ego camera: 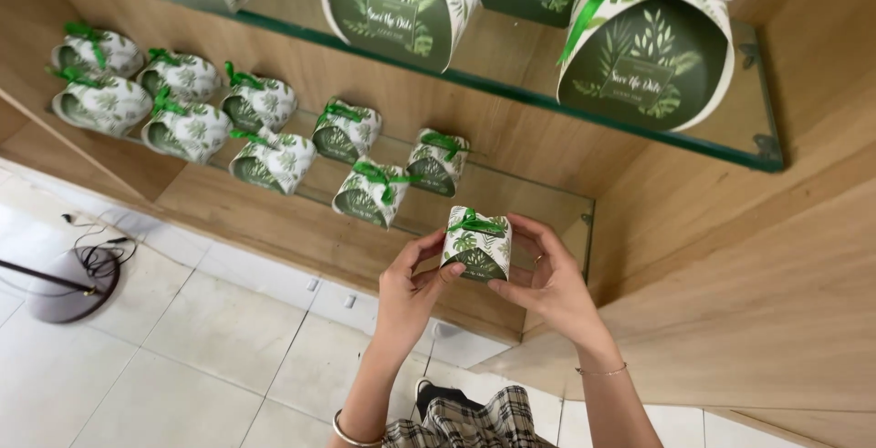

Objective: The recorder is taking small packaged boxes from a workbench and arranging them neatly on a glass display shelf.

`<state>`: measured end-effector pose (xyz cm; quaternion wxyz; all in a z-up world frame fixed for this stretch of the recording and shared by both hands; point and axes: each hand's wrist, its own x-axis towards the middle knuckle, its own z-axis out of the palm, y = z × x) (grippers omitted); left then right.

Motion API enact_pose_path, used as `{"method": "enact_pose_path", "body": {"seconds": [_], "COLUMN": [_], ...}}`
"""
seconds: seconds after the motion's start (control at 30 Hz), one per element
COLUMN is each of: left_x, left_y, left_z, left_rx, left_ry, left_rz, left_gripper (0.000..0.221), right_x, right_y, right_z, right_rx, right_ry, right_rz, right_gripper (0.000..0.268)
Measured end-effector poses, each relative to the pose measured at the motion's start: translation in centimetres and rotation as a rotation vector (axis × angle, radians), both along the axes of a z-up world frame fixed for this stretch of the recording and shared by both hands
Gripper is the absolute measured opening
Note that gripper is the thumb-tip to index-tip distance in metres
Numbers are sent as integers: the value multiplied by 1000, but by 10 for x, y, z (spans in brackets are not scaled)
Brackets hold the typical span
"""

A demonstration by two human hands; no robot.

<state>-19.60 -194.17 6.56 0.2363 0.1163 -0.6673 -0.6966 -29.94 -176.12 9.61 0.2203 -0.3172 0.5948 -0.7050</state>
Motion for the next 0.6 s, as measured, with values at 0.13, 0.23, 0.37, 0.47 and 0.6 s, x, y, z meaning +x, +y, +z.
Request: {"method": "enact_pose_path", "body": {"seconds": [0.13,0.23,0.37,0.47,0.6], "left_x": [-14,-23,-29,-34,-34], "left_y": [-9,-16,-25,-34,-40], "left_z": [-3,-1,6,4,8], "left_rx": [-12,-32,-243,-313,-338], "left_ry": [-23,-33,-107,-128,-132], "left_rz": [8,9,41,25,-18], "left_gripper": [49,49,47,48,50], "right_x": [-16,-26,-27,-27,-19], "right_y": [-9,-15,-22,-26,-29], "right_z": [-6,-9,-11,-14,-2], "right_rx": [62,54,91,90,127], "right_ry": [40,32,10,15,23], "right_rz": [-31,-40,-62,-95,-120], "right_gripper": [84,82,84,85,84]}}
